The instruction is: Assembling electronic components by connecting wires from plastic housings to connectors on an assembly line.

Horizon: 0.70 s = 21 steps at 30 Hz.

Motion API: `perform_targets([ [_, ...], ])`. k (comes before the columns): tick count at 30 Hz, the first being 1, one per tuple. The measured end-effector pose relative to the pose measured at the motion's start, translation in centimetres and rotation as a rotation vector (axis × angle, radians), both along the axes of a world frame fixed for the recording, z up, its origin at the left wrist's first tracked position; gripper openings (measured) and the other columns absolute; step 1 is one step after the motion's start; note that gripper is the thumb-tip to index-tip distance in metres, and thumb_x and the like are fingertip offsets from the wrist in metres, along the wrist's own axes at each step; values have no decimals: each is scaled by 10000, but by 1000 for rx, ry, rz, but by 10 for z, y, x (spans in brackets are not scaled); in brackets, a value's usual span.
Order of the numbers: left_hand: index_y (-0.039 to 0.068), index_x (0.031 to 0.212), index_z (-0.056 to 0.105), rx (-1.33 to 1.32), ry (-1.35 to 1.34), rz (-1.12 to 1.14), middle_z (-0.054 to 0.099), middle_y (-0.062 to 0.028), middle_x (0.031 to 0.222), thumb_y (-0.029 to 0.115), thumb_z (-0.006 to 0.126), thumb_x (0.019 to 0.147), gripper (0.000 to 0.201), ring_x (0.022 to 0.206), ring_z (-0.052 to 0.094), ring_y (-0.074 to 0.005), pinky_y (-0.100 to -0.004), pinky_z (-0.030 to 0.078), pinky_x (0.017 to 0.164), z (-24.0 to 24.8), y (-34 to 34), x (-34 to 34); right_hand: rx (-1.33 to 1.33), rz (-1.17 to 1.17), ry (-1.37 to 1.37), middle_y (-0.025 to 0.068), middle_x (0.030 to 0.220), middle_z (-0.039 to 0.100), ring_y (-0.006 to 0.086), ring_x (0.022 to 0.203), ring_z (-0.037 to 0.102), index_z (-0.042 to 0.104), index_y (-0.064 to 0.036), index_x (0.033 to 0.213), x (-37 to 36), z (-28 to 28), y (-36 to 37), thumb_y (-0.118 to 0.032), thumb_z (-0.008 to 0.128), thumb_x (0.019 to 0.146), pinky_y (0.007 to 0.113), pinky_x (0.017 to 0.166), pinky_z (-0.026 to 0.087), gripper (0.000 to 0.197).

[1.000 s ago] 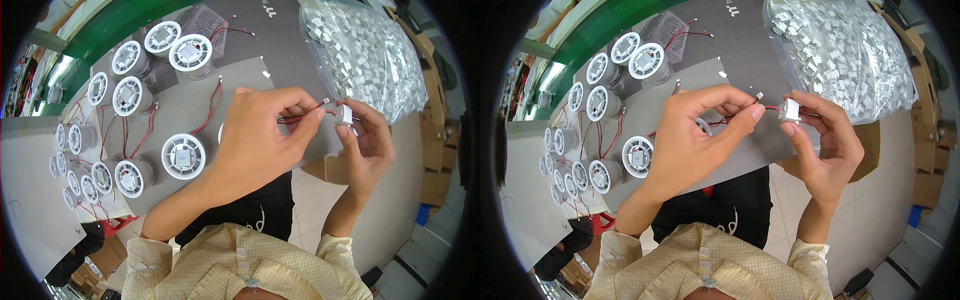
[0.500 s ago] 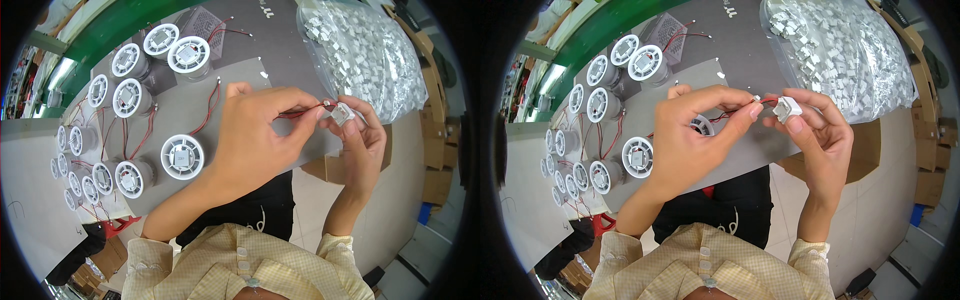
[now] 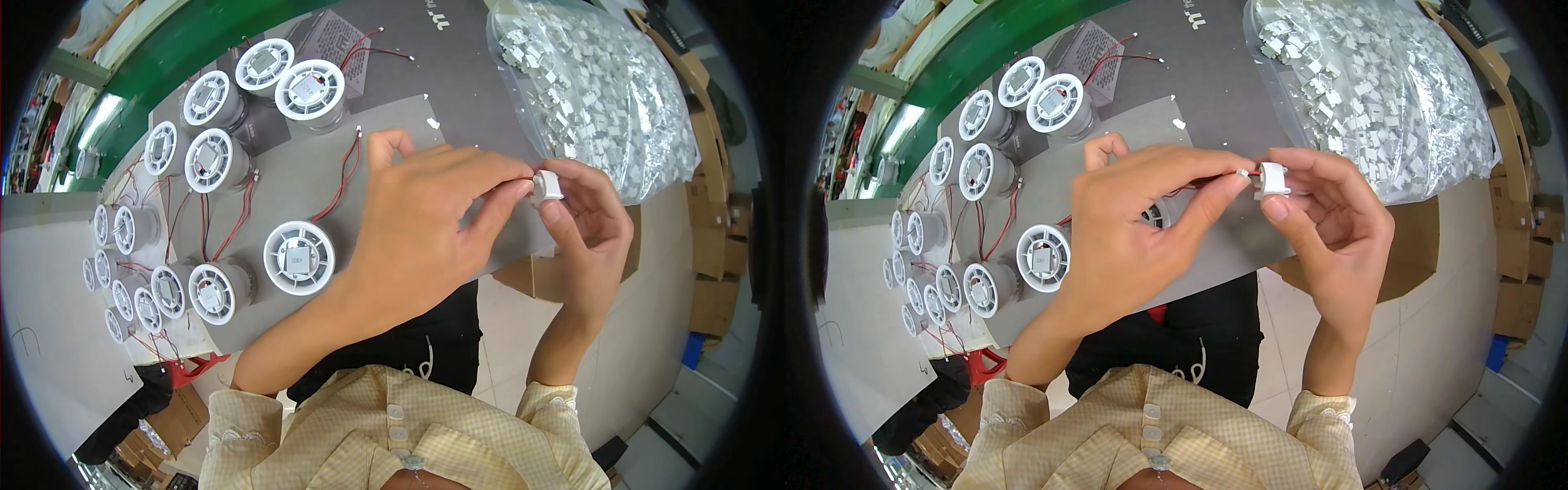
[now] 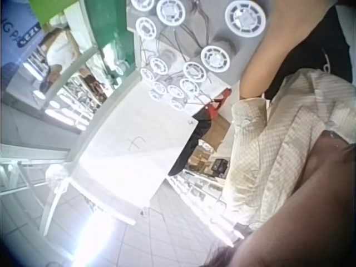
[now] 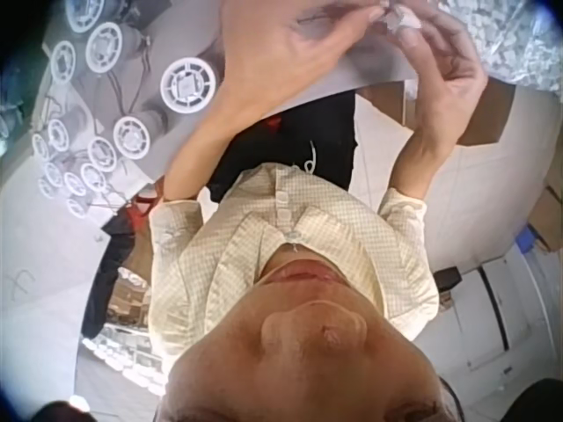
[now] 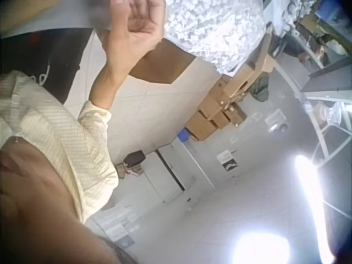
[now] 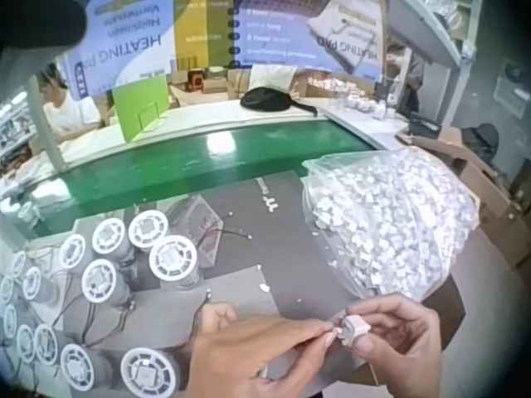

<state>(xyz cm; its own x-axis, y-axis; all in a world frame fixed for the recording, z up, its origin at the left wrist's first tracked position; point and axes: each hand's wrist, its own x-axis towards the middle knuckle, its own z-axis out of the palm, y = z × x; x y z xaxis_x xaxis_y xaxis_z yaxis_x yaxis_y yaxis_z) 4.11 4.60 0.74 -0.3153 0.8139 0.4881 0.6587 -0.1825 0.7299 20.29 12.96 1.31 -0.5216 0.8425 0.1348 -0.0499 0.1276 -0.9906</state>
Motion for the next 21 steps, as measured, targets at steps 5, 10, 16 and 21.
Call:
perform_targets([
  [5,95,956,738,-40,-39,-42,715,14,800,181,700,897,111,682,600,-117,-318,293,763,0,2,2,212,-48,19,182,1165,645,166,996,622,650,75,1131,4,-7,2,88,731,797,296,873,534,343],
  [10,65,912,695,-132,-39,-85,646,-5,777,154,627,928,113,762,576,-164,-339,292,815,10,1,1,244,-44,7,175,1143,642,180,949,633,655,86,1127,2,-8,-3,106,719,796,291,839,546,338],
  [16,69,834,646,-369,-66,-171,621,4,779,126,555,925,141,839,551,-164,-358,280,862,25,-2,1,481,-79,-46,179,1108,654,179,933,631,676,79,1103,2,-9,-3,99,734,770,284,792,547,338],
  [21,43,763,645,-340,-189,-255,552,-75,717,90,547,875,156,793,517,-254,-409,270,828,23,-2,1,402,-44,-11,176,1081,662,174,910,628,691,74,1086,5,-7,-3,92,738,763,276,773,539,326],
])
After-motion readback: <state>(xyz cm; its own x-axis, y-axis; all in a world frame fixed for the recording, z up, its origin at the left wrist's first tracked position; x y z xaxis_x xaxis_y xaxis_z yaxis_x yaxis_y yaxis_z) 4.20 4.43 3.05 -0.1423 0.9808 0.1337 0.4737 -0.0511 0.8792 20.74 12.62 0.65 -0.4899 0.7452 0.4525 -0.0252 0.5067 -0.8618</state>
